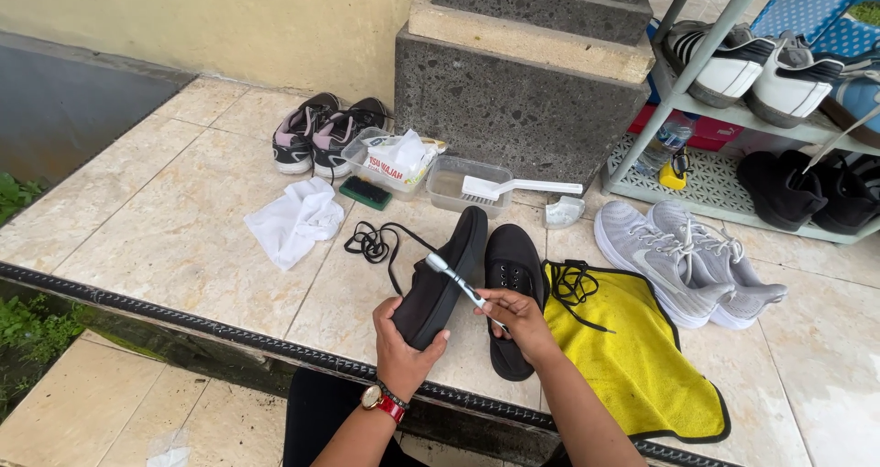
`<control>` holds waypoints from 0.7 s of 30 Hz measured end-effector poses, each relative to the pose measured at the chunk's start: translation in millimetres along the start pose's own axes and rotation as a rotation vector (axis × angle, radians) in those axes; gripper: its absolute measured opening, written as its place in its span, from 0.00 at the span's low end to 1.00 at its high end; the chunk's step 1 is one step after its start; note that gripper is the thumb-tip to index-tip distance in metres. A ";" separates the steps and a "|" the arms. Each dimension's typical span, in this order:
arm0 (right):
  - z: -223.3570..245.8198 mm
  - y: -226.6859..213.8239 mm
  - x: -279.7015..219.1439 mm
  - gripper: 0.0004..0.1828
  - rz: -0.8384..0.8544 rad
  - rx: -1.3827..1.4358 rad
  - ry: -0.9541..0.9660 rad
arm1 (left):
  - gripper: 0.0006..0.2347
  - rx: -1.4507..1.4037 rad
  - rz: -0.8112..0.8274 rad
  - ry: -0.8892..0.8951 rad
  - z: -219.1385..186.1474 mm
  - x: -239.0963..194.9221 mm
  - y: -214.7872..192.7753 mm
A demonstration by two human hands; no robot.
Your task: Brushing the sides of a black shoe with a toothbrush and cleaning solution.
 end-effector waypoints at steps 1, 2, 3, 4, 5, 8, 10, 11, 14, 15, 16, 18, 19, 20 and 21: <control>2.7 -0.8 0.0 0.17 -0.001 0.001 0.000 | 0.36 0.000 0.001 0.000 -0.6 0.3 -0.7; 5.7 -1.3 0.4 0.17 0.050 -0.021 0.008 | 0.36 -0.004 -0.005 0.010 -1.5 0.8 -0.9; 8.6 -1.7 0.7 0.16 0.101 -0.043 0.017 | 0.36 -0.008 -0.012 0.020 -2.3 1.5 -1.1; 14.2 -2.0 -0.2 0.16 0.101 -0.044 0.015 | 0.36 -0.009 -0.013 0.021 -3.3 2.0 -0.9; 20.1 -2.1 -0.9 0.18 0.100 -0.025 -0.005 | 0.36 -0.015 -0.008 0.040 -4.4 2.6 -0.6; 28.9 -3.1 -1.9 0.21 0.050 0.021 -0.039 | 0.37 -0.017 -0.002 0.051 -8.0 2.9 -2.8; 33.3 -3.5 -3.6 0.21 -0.002 0.048 -0.056 | 0.38 -0.017 0.001 0.046 -9.8 3.1 -2.9; 34.8 -2.9 -5.7 0.22 -0.036 0.002 -0.016 | 0.38 -0.013 0.003 0.046 -10.3 2.8 -2.7; 54.4 11.1 -19.8 0.21 -0.032 -0.140 0.059 | 0.38 -0.002 -0.009 0.055 -12.1 3.1 -3.5; 63.2 17.4 -25.6 0.20 0.006 -0.236 0.095 | 0.38 0.005 -0.021 0.063 -13.0 3.5 -3.5; 58.5 14.3 -26.2 0.20 0.004 -0.236 0.095 | 0.38 0.004 -0.020 0.064 -12.4 3.1 -3.1; 50.7 13.5 -26.2 0.19 0.270 -0.314 0.021 | 0.38 0.012 -0.032 0.057 -11.1 3.9 -2.3; 53.9 16.2 -28.3 0.19 0.272 -0.315 0.018 | 0.38 0.011 -0.035 0.059 -13.1 4.0 -2.9; 56.9 19.1 -30.3 0.18 0.268 -0.302 0.023 | 0.38 0.007 -0.030 0.067 -15.0 4.5 -3.6; 59.7 22.0 -32.3 0.17 0.265 -0.290 0.027 | 0.37 0.002 -0.024 0.075 -16.8 5.0 -4.3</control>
Point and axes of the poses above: each hand's wrist, its own x-axis towards the middle knuckle, its own y-axis out of the palm, z = x × y, the point moved 2 cm from there along x, towards the middle knuckle, and after that the axes turned 6 degrees about -y, right-handed, at the moved point
